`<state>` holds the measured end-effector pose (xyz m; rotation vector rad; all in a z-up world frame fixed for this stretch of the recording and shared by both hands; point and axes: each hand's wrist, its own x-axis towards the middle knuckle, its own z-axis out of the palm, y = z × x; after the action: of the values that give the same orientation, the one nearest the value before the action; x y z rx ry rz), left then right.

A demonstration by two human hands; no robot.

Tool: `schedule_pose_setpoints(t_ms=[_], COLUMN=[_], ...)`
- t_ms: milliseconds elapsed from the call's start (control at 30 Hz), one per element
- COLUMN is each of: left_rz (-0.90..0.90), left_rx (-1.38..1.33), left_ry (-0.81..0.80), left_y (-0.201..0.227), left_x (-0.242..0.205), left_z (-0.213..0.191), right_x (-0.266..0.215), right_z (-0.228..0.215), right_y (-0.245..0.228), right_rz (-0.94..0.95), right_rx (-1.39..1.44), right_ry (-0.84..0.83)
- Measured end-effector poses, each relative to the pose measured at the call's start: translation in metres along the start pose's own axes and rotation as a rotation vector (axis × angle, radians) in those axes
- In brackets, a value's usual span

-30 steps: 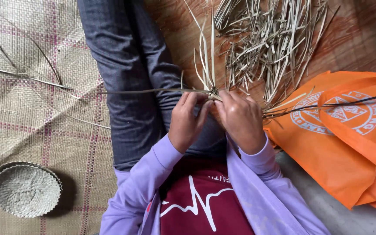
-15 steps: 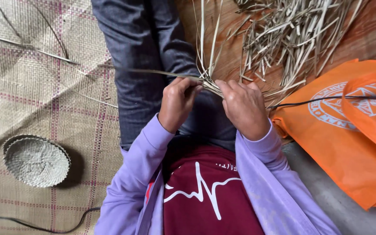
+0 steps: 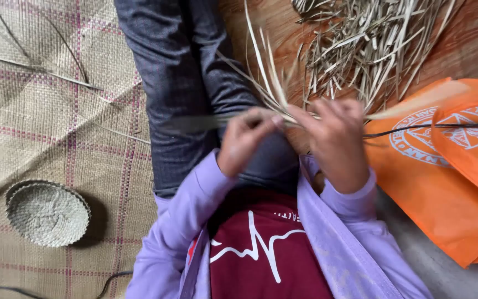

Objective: The person is sitting on the floor weaving a basket from dried plant fibers, carefully interlacing the strands to form the base.

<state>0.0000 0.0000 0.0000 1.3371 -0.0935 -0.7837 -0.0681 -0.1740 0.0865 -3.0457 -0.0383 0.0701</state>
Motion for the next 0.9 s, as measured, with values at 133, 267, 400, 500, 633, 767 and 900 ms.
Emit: schedule_pose_setpoints(t_ms=[133,267,400,500,633,767,900], left_rz=[-0.127,-0.006,-0.01,-0.031,-0.101,-0.238,-0.182], left_rx=[-0.406,-0.042,0.527,0.515,0.385,0.259,0.292], left_ry=[-0.32,-0.157,0.189,0.217,0.212,0.169,0.218], left_y=[0.06,0.006,-0.082,-0.103,-0.112,-0.102,-0.114], left_x=[-0.052,-0.046,-0.032,-0.035,-0.03,-0.029,-0.031], left_z=[0.038,0.003,-0.063,-0.076,-0.075,-0.074,-0.07], right_x=[-0.023,-0.017,0.008,0.017,0.002,-0.004,-0.012], right_z=[-0.09,-0.048,0.071,0.085,0.095,0.093,0.091], right_y=[-0.019,-0.03,-0.047,-0.049,-0.044,-0.047,-0.045], right_rz=[0.065,-0.054,-0.205,-0.215,-0.152,-0.117,-0.067], right_rx=[0.105,-0.094,-0.038,0.058,0.011,0.019,0.081], right_ry=[0.161,0.07,0.036,-0.018,-0.068,-0.08,-0.166])
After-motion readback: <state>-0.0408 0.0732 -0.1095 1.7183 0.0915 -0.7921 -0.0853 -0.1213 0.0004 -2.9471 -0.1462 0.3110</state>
